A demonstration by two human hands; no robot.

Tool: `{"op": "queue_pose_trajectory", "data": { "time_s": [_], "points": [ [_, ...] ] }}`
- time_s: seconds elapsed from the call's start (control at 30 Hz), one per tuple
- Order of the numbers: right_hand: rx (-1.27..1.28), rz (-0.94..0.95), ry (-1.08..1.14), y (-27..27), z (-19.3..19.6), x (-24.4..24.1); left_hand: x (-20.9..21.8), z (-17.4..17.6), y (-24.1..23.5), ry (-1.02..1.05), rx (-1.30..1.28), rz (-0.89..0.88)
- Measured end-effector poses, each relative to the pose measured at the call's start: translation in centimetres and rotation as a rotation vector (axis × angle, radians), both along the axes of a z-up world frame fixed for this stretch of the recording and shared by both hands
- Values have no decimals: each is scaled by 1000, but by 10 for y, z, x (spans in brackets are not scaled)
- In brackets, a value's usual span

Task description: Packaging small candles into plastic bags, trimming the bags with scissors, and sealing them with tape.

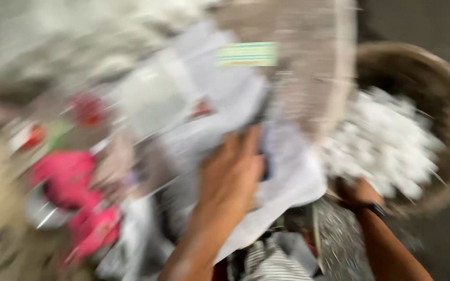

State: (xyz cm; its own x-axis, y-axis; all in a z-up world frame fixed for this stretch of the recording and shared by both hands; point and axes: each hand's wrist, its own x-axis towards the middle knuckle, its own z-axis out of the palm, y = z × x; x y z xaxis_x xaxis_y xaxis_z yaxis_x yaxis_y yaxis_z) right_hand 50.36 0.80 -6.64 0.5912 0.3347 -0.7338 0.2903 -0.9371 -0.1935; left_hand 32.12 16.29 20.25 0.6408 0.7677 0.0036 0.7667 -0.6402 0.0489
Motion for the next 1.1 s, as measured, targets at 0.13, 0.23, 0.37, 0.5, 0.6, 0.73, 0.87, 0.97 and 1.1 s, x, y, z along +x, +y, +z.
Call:
{"op": "queue_pose_trajectory", "data": {
  "time_s": [0.13, 0.23, 0.37, 0.5, 0.6, 0.73, 0.87, 0.97, 1.1],
  "points": [
    [186, -94, -106, -50, -71, 0, -21, 39, 14, -225, -424, -87],
    [491, -311, -195, -77, -46, -14, -46, 13, 26, -510, -840, -221],
    [1068, -593, -82, -120, -1, -34, -77, 32, -30, -792, -1240, -305],
    [1425, -748, -40, -138, 67, -70, -96, -12, -119, -982, -1881, 151],
    [1606, -719, 236, -152, 118, -67, -104, -13, -176, -855, -1744, -440],
    [1781, -436, 351, -170, 189, -88, -116, 3, -213, -771, -1795, -202],
    [1808, -156, 227, -192, 243, -112, -135, 6, -215, -507, -1089, -413],
    [1800, -78, 258, -209, 245, -115, -153, -27, -202, -347, -666, -458],
    [1797, -63, 300, -216, 251, -121, -151, 15, -208, -210, -691, -405]
  ]
}}
